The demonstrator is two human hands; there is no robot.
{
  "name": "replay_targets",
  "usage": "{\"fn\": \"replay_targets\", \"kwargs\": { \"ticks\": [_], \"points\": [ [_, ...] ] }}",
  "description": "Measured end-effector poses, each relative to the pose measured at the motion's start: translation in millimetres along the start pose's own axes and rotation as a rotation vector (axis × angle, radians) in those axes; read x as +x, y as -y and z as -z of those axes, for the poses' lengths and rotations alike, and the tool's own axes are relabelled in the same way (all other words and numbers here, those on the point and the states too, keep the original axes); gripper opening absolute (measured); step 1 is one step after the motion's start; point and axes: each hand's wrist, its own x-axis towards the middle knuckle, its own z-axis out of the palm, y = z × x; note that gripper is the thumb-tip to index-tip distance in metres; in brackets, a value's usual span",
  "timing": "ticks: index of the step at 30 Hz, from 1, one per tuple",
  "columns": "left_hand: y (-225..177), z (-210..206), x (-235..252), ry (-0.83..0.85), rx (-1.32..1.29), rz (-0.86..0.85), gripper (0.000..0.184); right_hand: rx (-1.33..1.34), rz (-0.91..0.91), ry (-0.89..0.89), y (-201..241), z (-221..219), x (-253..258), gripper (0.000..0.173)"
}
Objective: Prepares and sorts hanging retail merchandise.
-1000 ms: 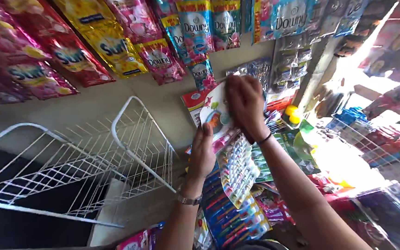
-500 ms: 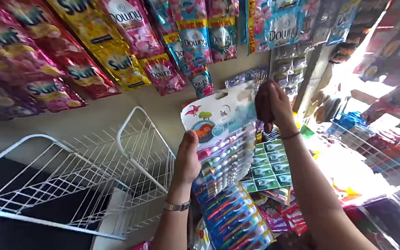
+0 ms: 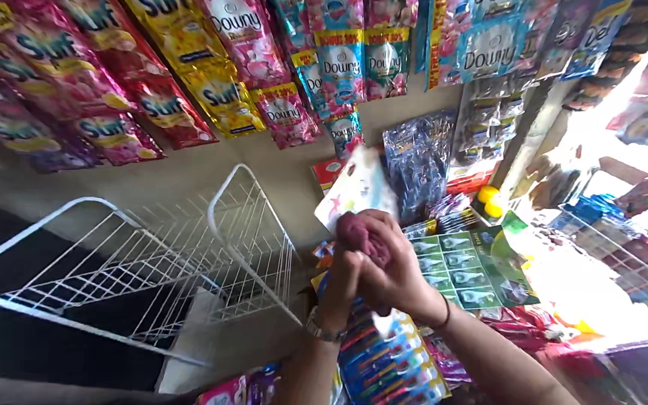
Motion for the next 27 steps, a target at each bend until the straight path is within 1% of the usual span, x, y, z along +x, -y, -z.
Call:
{"fn": "replay_targets", "kwargs": {
  "ticks": [2,3,4,6,8,9,10,12,14,15,16,18,20,21,23,24,26,27],
  "points": [
    [-3,-1,0,-0.011,-0.235,0.049,0.045,-0.076,0.086,0.002,-7,-13,6,0.034],
    [-4,-1,4,-0.009,-0.331,0.085,0.043,-0.135,0.105,-0.024,-11,-11,16,0.030],
    [-5,-1,5,-0.032,-0.375,0.130,0.046,-0.204,0.114,-0.069,-14,-5,26,0.028],
    [-7,-2,4,-0.102,-0.335,0.197,0.049,-0.331,0.065,-0.183,-18,8,43,0.031],
    [-6,-2,5,-0.107,-0.320,0.220,0.056,-0.355,-0.010,-0.252,-18,7,47,0.034],
    [-6,-1,6,-0.090,-0.339,0.215,0.057,-0.338,-0.013,-0.249,-14,-1,42,0.034],
    [-6,1,9,-0.069,-0.366,0.202,0.053,-0.299,0.013,-0.224,-10,-12,34,0.034],
    [-3,5,9,-0.085,-0.400,0.184,0.035,-0.243,0.110,-0.142,-5,-32,12,0.034],
    [-5,4,9,-0.104,-0.408,0.183,0.034,-0.258,0.155,-0.106,-7,-31,9,0.031],
    [-8,3,8,-0.108,-0.369,0.193,0.037,-0.289,0.151,-0.121,-11,-24,15,0.030],
    [-12,0,8,-0.137,-0.345,0.213,0.046,-0.331,0.140,-0.163,-15,-13,25,0.029],
    [-19,0,9,-0.161,-0.278,0.240,0.052,-0.435,0.046,-0.258,-27,12,45,0.032],
    [-19,6,9,-0.154,-0.250,0.232,0.055,-0.499,-0.118,-0.332,-49,37,61,0.033],
    [-16,10,9,-0.144,-0.254,0.226,0.056,-0.478,-0.223,-0.355,-61,49,65,0.035],
    [-11,17,12,-0.147,-0.261,0.221,0.054,-0.310,-0.420,-0.372,-73,75,61,0.040],
    [-10,20,14,-0.148,-0.242,0.218,0.052,-0.189,-0.483,-0.400,-69,87,53,0.039],
    [-11,27,19,-0.160,-0.227,0.211,0.051,0.087,-0.569,-0.418,-51,108,29,0.038],
    [-13,30,22,-0.163,-0.211,0.202,0.051,0.184,-0.563,-0.379,-44,115,15,0.040]
  ]
}}
